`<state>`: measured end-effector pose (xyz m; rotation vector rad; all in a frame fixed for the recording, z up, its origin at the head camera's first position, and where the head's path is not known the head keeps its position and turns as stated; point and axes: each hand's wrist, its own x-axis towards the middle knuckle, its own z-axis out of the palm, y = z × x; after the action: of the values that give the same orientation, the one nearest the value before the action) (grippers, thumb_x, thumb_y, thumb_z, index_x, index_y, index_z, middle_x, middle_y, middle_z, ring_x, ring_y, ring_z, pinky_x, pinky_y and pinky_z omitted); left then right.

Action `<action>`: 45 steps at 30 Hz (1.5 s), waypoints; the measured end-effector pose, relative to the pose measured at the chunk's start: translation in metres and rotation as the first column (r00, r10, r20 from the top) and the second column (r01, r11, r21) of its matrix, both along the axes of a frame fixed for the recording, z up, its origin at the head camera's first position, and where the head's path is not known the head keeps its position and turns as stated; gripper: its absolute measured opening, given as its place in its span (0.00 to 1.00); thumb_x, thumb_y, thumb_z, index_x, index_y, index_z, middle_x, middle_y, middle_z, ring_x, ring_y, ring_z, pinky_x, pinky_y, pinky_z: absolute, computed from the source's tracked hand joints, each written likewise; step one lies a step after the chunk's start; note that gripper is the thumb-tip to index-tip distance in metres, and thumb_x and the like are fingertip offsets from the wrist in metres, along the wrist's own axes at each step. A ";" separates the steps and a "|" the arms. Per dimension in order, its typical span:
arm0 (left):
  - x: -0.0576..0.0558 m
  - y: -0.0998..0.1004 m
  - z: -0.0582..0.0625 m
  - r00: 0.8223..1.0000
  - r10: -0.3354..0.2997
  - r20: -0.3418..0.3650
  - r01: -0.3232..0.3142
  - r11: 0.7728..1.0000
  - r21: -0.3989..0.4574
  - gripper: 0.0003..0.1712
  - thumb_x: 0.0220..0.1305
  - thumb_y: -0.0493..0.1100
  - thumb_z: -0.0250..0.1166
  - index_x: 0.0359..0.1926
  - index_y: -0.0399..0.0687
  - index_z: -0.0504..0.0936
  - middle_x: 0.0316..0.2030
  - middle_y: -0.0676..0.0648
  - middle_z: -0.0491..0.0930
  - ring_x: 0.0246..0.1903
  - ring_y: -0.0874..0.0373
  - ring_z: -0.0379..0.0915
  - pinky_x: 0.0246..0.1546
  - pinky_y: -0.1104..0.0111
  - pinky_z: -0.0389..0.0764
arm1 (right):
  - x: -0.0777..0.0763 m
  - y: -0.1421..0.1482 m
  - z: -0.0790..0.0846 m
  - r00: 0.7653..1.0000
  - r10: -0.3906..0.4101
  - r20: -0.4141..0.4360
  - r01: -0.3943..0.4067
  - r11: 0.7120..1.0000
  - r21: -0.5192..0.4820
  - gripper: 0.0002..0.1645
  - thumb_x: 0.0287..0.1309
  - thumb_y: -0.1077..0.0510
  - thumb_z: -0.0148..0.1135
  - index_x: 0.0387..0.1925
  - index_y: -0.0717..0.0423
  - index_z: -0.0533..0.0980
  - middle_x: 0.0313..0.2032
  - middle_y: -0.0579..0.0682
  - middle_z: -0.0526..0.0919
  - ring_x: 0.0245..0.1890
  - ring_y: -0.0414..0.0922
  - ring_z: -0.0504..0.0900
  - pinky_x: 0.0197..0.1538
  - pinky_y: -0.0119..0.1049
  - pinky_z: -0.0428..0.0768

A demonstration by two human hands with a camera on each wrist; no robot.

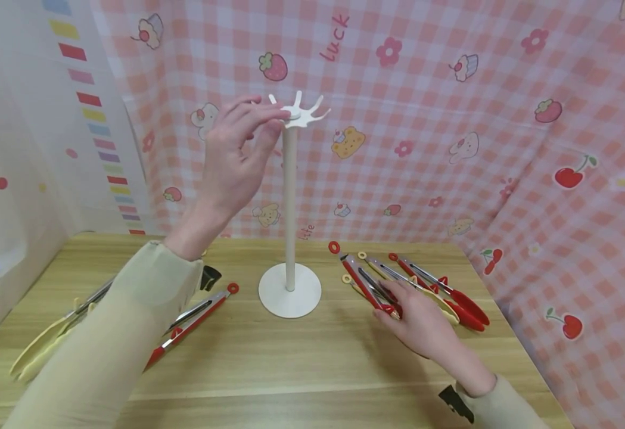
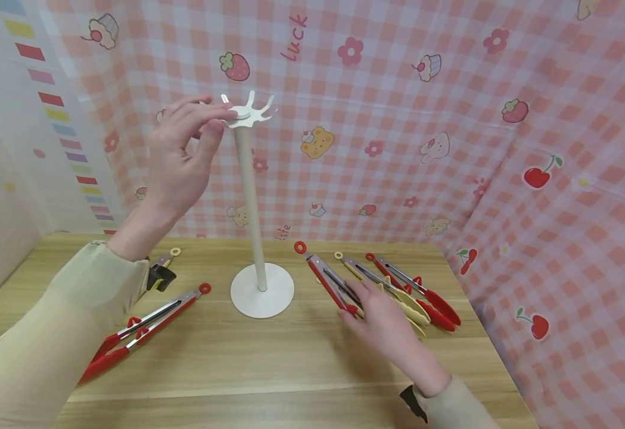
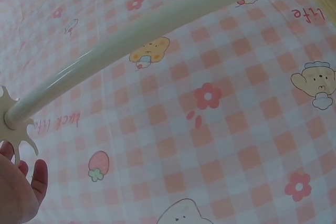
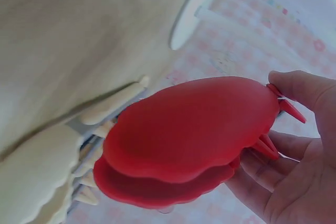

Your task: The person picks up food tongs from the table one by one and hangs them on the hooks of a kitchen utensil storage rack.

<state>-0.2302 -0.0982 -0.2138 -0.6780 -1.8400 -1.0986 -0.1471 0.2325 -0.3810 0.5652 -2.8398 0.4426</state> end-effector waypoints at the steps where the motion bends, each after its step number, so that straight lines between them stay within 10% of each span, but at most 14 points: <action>1: 0.000 0.001 0.000 1.000 0.002 -0.003 -0.002 1.000 0.002 0.13 0.76 0.41 0.63 0.53 0.42 0.89 0.54 0.40 0.89 0.67 0.42 0.73 0.58 0.64 0.77 | -0.001 -0.001 0.002 1.000 -0.003 0.005 0.003 1.000 -0.016 0.35 0.58 0.50 0.78 0.64 0.59 0.79 0.46 0.53 0.86 0.33 0.41 0.77 0.33 0.34 0.76; 7: 0.000 0.003 -0.001 1.000 0.014 -0.027 -0.013 1.000 0.022 0.13 0.76 0.42 0.63 0.53 0.41 0.89 0.52 0.39 0.89 0.66 0.41 0.74 0.73 0.62 0.69 | -0.002 -0.006 0.012 1.000 -0.019 0.011 0.020 0.996 -0.087 0.36 0.59 0.50 0.77 0.67 0.56 0.77 0.40 0.51 0.83 0.28 0.39 0.71 0.28 0.28 0.67; 34: 0.001 0.004 0.001 0.998 0.038 -0.043 -0.037 0.999 0.025 0.13 0.75 0.42 0.64 0.50 0.40 0.90 0.52 0.38 0.90 0.63 0.40 0.76 0.72 0.61 0.70 | -0.005 -0.028 0.045 0.993 0.009 -0.121 -0.043 0.958 -0.282 0.35 0.62 0.56 0.76 0.69 0.55 0.75 0.51 0.55 0.86 0.39 0.45 0.85 0.40 0.36 0.89; 45: -0.001 0.003 0.002 0.997 0.047 -0.057 -0.047 0.999 0.003 0.13 0.75 0.42 0.64 0.50 0.40 0.90 0.50 0.38 0.90 0.63 0.40 0.76 0.73 0.62 0.70 | -0.014 -0.030 0.052 0.955 0.061 -0.289 -0.163 0.926 -0.341 0.34 0.57 0.62 0.78 0.64 0.62 0.77 0.45 0.56 0.86 0.37 0.47 0.90 0.40 0.43 0.91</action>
<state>-0.2309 -0.0955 -0.2117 -0.6554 -1.7971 -1.0393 -0.1616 0.2025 -0.3288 0.6576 -2.3894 0.8194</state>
